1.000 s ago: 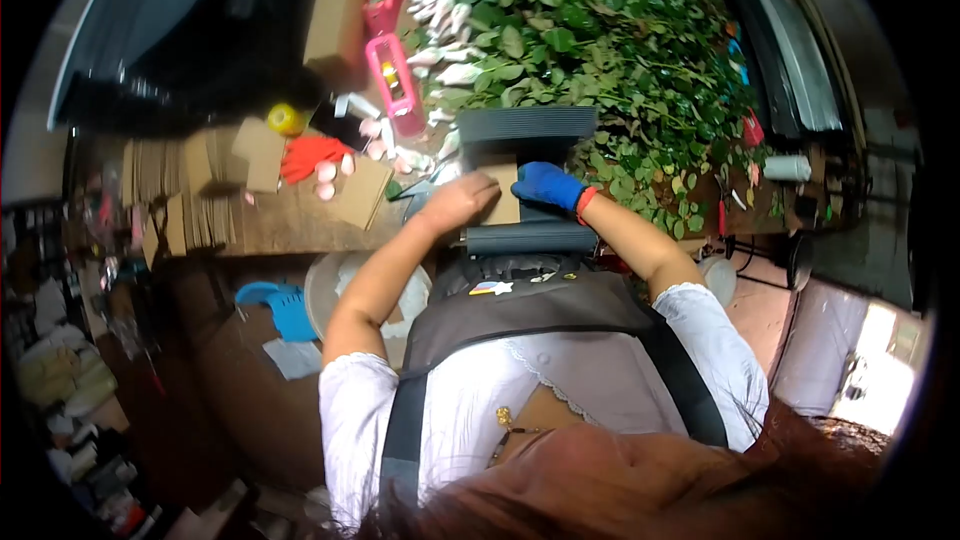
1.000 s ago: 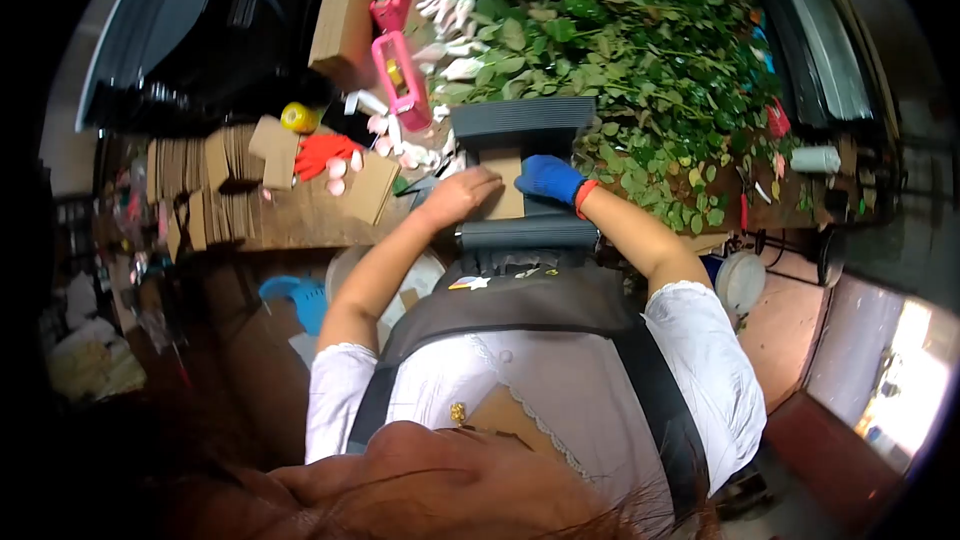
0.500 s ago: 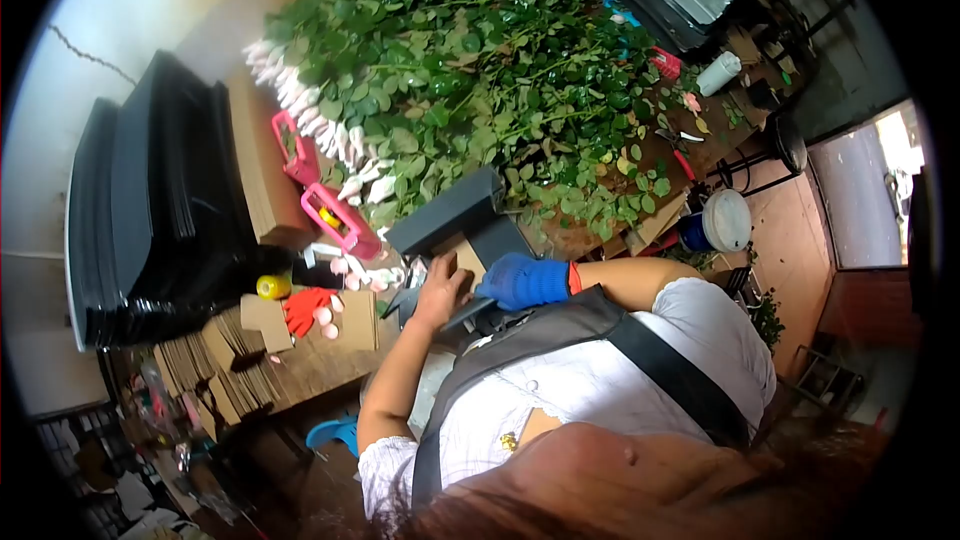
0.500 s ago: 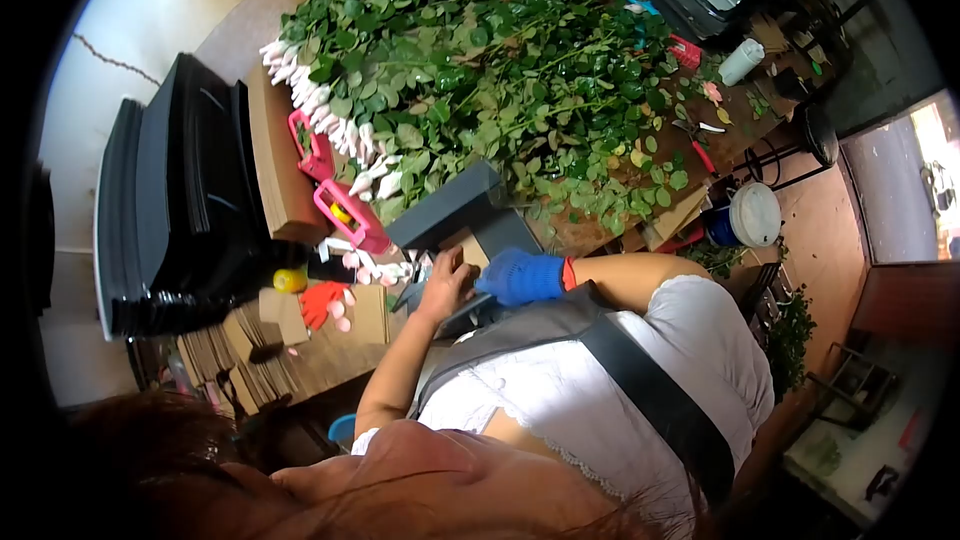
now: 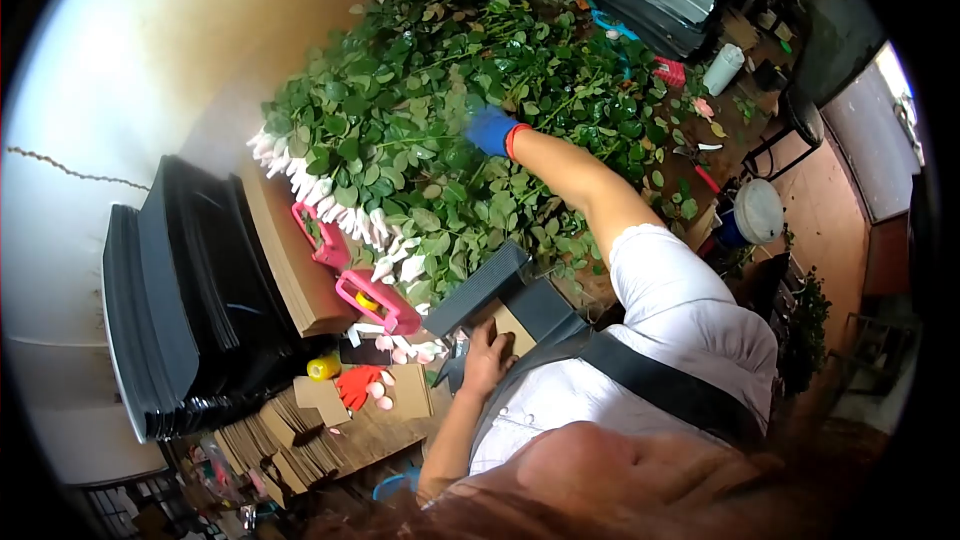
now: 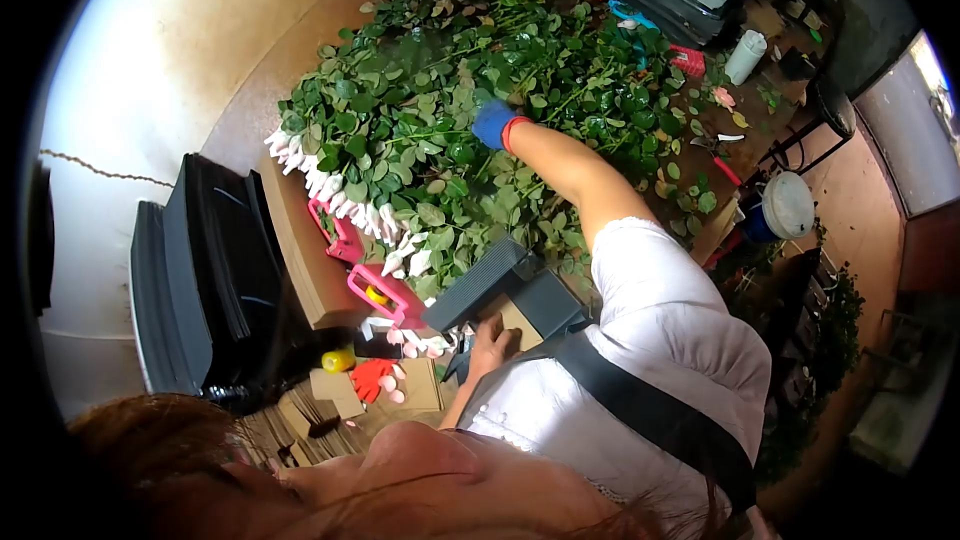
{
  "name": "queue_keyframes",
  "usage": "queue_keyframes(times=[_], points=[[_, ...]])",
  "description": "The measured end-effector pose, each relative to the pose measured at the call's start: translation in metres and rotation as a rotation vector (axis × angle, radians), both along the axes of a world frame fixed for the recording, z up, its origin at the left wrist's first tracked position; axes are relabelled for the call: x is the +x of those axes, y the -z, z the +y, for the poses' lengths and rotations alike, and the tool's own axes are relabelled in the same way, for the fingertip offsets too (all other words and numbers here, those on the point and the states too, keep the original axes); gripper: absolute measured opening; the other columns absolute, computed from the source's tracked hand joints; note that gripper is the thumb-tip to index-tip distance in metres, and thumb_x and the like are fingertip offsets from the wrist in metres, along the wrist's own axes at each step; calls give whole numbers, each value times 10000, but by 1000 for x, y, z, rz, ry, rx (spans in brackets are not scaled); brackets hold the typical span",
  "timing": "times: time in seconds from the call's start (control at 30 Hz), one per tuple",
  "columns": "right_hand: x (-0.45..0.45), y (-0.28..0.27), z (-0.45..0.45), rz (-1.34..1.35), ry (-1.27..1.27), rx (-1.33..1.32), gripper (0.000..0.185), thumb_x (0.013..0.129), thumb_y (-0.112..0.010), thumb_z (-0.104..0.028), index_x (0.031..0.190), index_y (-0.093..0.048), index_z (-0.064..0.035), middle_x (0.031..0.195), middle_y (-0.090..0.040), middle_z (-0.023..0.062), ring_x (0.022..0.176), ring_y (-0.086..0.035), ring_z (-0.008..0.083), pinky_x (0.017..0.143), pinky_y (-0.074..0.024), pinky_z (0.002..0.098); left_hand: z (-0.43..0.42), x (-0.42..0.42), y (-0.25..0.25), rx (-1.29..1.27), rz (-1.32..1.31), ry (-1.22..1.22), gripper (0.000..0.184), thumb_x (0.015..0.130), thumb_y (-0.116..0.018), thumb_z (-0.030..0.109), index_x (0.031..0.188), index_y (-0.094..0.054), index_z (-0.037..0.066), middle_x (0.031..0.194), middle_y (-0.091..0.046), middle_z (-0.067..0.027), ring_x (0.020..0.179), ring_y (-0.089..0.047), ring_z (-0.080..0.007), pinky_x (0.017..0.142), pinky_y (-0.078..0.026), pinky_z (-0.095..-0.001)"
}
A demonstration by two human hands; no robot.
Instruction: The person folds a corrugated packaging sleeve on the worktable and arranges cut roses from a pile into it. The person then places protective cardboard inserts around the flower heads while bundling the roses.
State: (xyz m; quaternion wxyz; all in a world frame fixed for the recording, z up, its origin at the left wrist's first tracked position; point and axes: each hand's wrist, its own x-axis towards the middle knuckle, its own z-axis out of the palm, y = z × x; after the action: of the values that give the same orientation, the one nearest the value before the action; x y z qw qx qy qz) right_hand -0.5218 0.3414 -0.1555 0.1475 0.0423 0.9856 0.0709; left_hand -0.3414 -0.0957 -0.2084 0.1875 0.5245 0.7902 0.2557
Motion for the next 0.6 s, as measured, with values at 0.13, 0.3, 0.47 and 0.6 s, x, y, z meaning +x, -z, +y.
queue_keyframes(times=[0.13,0.3,0.47,0.6], points=[[25,-75,3,36,30,-173,272,883,-634,-113,1142,-700,-163,1126,-695,81,1067,-648,261,898,-516,401,3,2,-6,-15,-30,-27,488,687,-851,151,1127,-647,91,1413,-459,-245,1261,-470,-452,1054,-427,-485],[79,-119,6,1027,-248,106,422,789,-721,-103,1186,-670,-237,1202,-630,20,1091,-590,236,935,-501,406,3,2,-6,-20,-50,-46,490,683,-851,145,1125,-646,91,1415,-461,-241,1268,-463,-452,1064,-415,-488],[122,-86,14,723,-197,-210,541,754,-754,-95,1257,-640,-258,1130,-677,6,977,-621,233,814,-546,405,5,2,-5,3,-47,-38,491,674,-848,134,1119,-645,93,1416,-451,-252,1278,-452,-461,1069,-408,-494],[164,-45,-6,7,-181,-159,505,865,-630,-134,1354,-596,-255,1041,-686,31,942,-659,262,797,-568,404,2,3,-2,-9,-40,-35,505,674,-848,135,1130,-633,92,1422,-440,-251,1292,-441,-462,1077,-403,-497]])
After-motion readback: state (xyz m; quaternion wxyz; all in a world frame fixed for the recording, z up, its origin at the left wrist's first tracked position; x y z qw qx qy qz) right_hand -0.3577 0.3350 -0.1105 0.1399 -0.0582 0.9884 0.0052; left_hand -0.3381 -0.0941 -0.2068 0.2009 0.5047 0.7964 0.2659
